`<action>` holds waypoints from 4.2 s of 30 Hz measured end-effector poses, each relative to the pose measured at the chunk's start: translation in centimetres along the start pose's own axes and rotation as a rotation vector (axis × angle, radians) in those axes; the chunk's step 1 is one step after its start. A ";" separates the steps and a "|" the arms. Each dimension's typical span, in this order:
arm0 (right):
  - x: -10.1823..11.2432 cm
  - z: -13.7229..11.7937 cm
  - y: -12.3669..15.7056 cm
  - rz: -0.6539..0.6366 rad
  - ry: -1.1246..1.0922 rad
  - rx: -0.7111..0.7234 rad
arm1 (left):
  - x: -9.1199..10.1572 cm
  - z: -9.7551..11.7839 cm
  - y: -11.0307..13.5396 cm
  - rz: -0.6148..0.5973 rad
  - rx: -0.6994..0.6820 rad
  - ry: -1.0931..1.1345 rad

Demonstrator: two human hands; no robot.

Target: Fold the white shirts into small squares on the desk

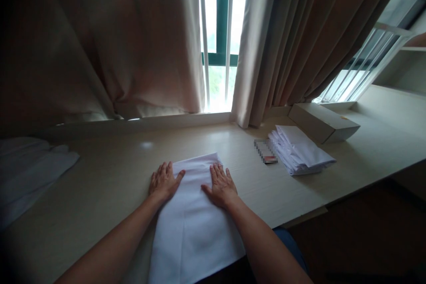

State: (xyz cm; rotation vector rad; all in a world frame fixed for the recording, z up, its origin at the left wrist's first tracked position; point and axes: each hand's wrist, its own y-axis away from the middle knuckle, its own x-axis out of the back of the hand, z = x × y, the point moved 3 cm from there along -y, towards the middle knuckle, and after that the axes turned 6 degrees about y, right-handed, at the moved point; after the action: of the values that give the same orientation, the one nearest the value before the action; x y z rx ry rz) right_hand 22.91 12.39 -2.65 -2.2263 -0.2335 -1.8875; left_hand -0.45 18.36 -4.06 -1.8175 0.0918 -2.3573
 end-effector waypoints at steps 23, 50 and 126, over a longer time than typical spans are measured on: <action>-0.4 -2.5 -7.9 -0.029 0.030 0.164 | -0.6 0.1 0.5 0.082 0.009 -0.021; -0.8 1.6 -7.9 -0.079 -0.042 -0.172 | -0.7 0.7 -1.4 0.042 -0.011 -0.010; 0.5 -2.6 10.7 -0.047 -0.015 -0.032 | 1.8 1.1 17.7 0.012 -0.478 0.014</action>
State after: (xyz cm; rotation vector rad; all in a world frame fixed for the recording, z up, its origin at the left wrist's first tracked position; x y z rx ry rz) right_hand 23.26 1.34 -2.42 -2.2754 -0.2617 -1.9124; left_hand 1.75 0.70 -4.68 -1.9755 0.7207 -2.4936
